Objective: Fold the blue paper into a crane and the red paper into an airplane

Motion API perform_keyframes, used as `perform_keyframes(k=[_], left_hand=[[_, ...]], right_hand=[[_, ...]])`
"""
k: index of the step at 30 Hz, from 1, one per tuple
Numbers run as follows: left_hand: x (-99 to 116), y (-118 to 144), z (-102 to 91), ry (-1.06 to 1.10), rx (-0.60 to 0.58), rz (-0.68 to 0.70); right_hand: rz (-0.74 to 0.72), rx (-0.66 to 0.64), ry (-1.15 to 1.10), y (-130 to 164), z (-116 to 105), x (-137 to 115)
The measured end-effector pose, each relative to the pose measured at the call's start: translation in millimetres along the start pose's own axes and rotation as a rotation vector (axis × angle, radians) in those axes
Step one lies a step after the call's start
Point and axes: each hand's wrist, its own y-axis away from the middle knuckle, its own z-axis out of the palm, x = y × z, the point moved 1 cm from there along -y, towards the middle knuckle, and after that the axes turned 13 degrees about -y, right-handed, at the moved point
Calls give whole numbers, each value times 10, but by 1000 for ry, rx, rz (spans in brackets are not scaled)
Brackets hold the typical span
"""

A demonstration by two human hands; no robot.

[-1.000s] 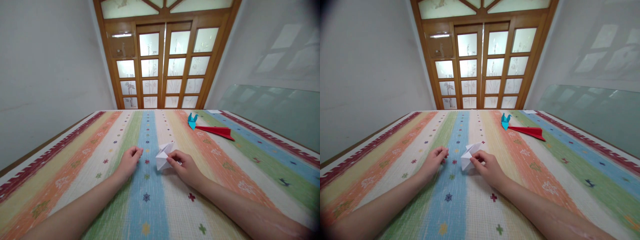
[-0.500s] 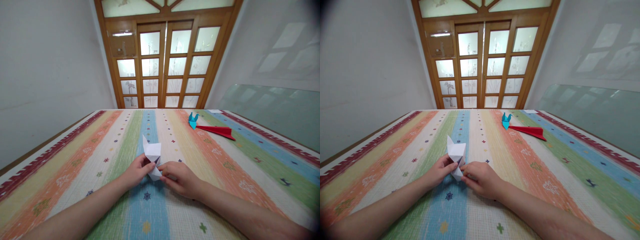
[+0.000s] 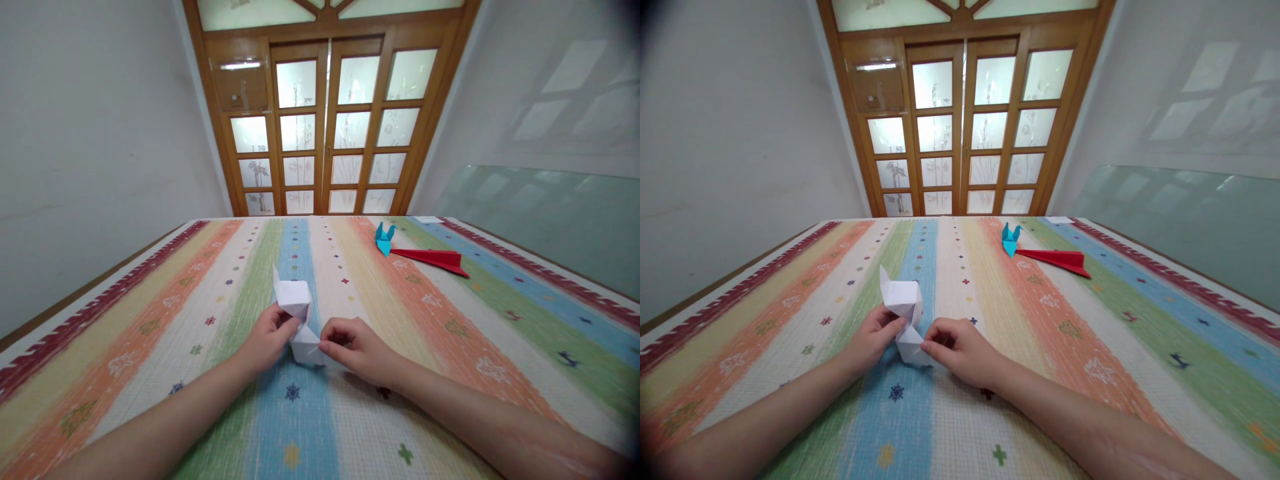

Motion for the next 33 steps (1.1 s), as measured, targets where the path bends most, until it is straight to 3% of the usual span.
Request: perform_keyframes(k=[3,11,18,24,33], left_hand=[[16,-4,7,125,-63,-106],[66,-7,-15,291,-217,-259],[-21,-13,39,166,-252,-255],[14,-12,51,150,-290,-232],[65,11,55,69,-354,-271]], right_hand=[[66,9,-160,-20,-1,61],[147,187,-437,-120,-82,152],[271,116,-654,-116,-79,104],[316,181,-851,-129,-130,135],[393,107,-902,-125,-168,166]])
